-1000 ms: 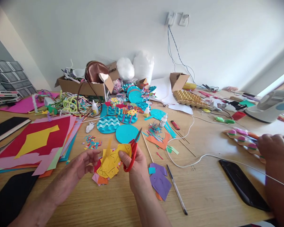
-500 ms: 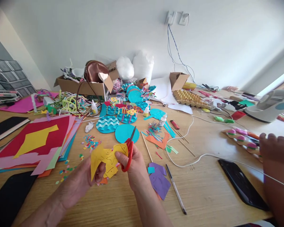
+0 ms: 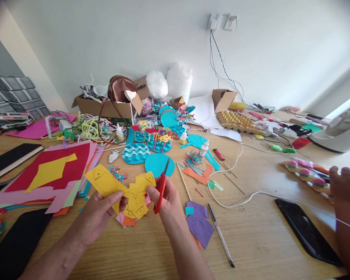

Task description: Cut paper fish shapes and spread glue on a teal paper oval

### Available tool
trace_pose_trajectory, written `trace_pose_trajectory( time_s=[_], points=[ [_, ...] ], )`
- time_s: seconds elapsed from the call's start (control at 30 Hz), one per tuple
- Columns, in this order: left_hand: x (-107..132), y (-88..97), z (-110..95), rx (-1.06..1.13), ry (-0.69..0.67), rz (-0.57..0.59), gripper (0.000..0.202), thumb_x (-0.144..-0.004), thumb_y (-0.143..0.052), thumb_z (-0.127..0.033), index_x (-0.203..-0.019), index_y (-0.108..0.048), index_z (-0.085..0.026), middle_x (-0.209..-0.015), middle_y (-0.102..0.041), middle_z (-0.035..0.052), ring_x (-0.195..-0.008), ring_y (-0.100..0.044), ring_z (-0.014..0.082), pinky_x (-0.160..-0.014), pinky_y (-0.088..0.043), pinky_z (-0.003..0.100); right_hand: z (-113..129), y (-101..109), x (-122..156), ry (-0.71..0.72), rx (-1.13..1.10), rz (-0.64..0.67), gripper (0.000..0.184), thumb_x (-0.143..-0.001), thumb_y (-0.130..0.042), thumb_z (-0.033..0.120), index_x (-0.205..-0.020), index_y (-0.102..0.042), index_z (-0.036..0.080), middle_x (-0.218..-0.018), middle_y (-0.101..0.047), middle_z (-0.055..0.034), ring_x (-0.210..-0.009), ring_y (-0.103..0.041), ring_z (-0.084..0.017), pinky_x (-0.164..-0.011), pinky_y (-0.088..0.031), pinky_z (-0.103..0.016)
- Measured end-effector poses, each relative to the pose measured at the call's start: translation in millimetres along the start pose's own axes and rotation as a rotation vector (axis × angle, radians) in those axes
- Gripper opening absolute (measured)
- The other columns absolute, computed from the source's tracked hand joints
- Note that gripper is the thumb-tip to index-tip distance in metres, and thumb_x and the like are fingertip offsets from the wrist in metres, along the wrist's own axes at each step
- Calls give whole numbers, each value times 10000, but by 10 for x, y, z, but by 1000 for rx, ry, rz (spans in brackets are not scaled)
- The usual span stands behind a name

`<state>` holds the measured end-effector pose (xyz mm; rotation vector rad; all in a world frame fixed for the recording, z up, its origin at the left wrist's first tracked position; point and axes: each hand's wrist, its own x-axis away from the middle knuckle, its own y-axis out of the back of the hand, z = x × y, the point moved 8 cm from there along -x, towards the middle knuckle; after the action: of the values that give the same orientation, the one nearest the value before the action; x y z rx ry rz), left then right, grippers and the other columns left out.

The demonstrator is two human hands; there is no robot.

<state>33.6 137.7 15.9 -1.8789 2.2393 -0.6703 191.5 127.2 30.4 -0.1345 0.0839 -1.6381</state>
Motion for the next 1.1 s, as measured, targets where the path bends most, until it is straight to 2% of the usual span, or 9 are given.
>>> trace_pose_trajectory(
  time_s=[0.1,0.17,0.3,0.37,0.67,0.93,1.1],
  points=[
    [-33,115,-78,53,-33,-111,135,-656,-721,-266,-728,-645,-180,-603,-657,-11,-551,-573,140,-558,-447,254,61,6,179,4,202,33,271,-842,-477,433,-725,-474,190,-594,-435,43,-550,-382,-103,-501,-297,-215],
    [-50,154,-124,76,-63,-158,165,-646,-726,-259,-772,-647,-187,-627,-672,-7,-577,-603,160,-581,-459,273,28,-123,326,-26,310,167,334,-864,-403,454,-673,-464,188,-553,-424,38,-541,-388,-111,-506,-295,-224],
    [-61,109,-160,101,-91,-164,145,-648,-717,-255,-763,-651,-197,-667,-692,3,-643,-641,196,-601,-472,287,-115,-378,500,-68,519,335,391,-850,-396,476,-590,-427,186,-504,-401,37,-491,-354,-100,-469,-234,-233],
    [-46,67,-162,100,-86,-157,108,-652,-711,-256,-723,-653,-198,-678,-697,5,-655,-648,205,-609,-478,293,-171,-462,492,-88,568,364,408,-837,-409,496,-569,-393,189,-485,-379,40,-474,-335,-95,-454,-206,-236],
    [25,-5,-116,128,-45,-155,154,-628,-730,-259,-743,-647,-200,-652,-692,-10,-621,-657,204,-612,-505,306,-162,-521,373,-62,571,326,444,-836,-403,543,-581,-424,180,-488,-394,37,-472,-322,-90,-445,-200,-224],
    [45,-56,-111,120,-29,-166,216,-584,-749,-260,-758,-638,-196,-654,-694,-3,-661,-669,228,-613,-517,316,-161,-527,387,-66,481,312,470,-828,-421,571,-583,-459,172,-457,-401,43,-448,-322,-83,-430,-202,-216],
    [41,-45,-91,105,-40,-184,226,-582,-745,-267,-766,-645,-182,-690,-704,16,-703,-673,243,-636,-521,325,-187,-512,359,-71,448,290,483,-814,-449,576,-543,-429,176,-435,-394,46,-431,-312,-76,-415,-196,-211]
  ],
)
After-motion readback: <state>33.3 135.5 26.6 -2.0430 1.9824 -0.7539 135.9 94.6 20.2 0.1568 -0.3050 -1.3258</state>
